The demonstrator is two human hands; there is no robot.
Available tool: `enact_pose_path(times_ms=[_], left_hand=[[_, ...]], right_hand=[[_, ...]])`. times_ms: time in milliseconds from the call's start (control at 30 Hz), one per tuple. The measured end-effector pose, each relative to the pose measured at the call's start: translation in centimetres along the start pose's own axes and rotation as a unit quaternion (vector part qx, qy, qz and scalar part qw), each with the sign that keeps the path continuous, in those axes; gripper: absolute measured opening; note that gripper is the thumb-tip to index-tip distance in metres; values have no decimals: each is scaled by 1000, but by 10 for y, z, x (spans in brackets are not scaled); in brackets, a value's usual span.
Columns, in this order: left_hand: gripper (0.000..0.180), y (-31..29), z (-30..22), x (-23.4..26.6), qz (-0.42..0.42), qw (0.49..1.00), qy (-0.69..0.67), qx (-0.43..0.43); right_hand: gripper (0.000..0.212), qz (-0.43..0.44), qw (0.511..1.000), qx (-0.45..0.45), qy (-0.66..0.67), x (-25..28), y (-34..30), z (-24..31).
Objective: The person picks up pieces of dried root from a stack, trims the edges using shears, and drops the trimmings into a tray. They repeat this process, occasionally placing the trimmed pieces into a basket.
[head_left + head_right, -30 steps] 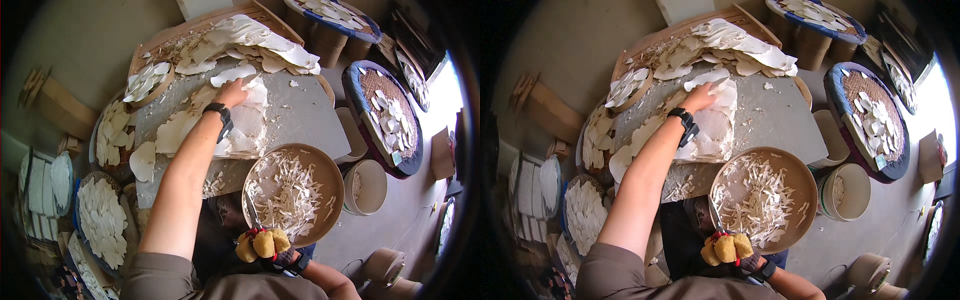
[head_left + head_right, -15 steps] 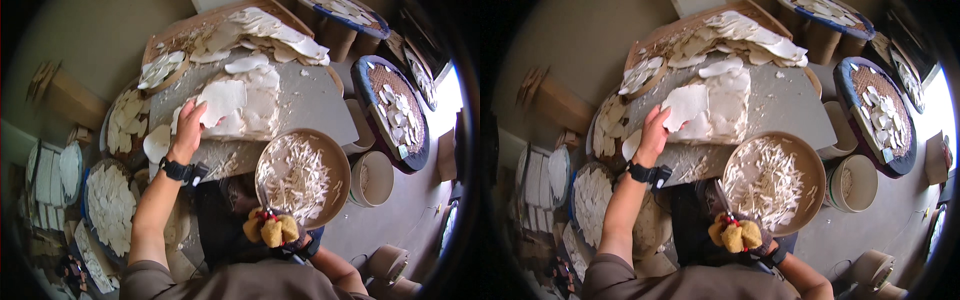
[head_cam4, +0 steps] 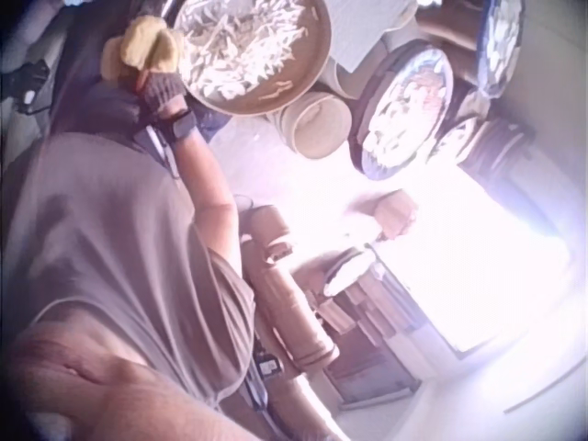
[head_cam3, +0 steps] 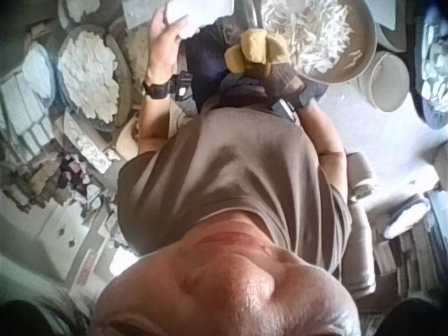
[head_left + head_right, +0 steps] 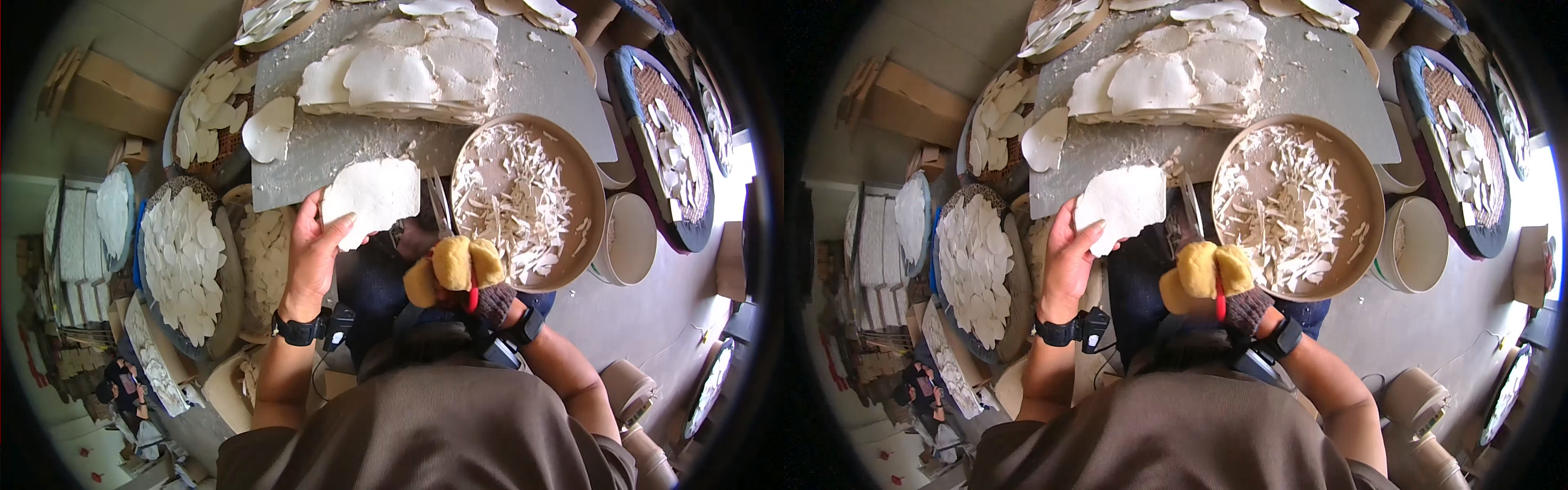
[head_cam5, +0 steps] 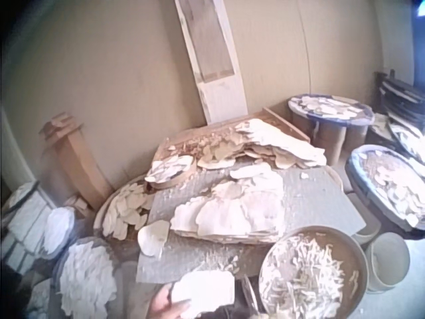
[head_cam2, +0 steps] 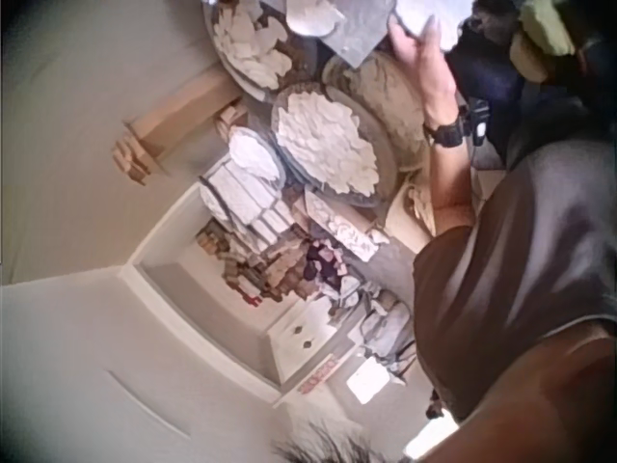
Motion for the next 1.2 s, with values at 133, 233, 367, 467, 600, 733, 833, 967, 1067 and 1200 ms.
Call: enact_pose_path(times_ms=[133,233,367,467,600,733,833,967,1067,1200], left_hand=[[44,-14,13,8,0,1000,17,6],[50,-16,24,14,-8,999,40,0],[54,-23,27,18,-151,980,-26,-126],[56,-19,41,20,-244,950,-102,-166],[63,-15,42,15,-263,954,-51,-138],[66,-9,43,16,-258,954,-77,-132],[65,-5,40,18,-239,958,-43,-154],[64,1,40,18,-184,975,-5,-121],[63,4,39,19,-179,978,-13,-107],[63,5,37,17,-157,982,-11,-105]], right_hand=[[41,35,959,-69,273,-23,16,-10],[38,119,760,-81,634,-43,29,35],[28,45,935,-50,347,-52,29,45],[25,81,973,-26,214,-51,33,23],[23,79,967,-81,227,-59,31,28],[24,78,997,-9,-3,-61,35,42],[31,84,996,-17,-35,-58,35,34],[27,116,890,-121,425,-58,35,31],[24,88,994,-43,-41,-56,34,48],[25,76,993,-11,-92,-51,30,34]])
Point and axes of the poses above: each hand's wrist, its own y-axis towards the middle knuckle, its own x-axis out of the back of the hand, z = x × y, the point moved 4 cm from there along y, towards the middle knuckle, and after that the axes turned 3 degrees about -z, right-handed, at the moved point
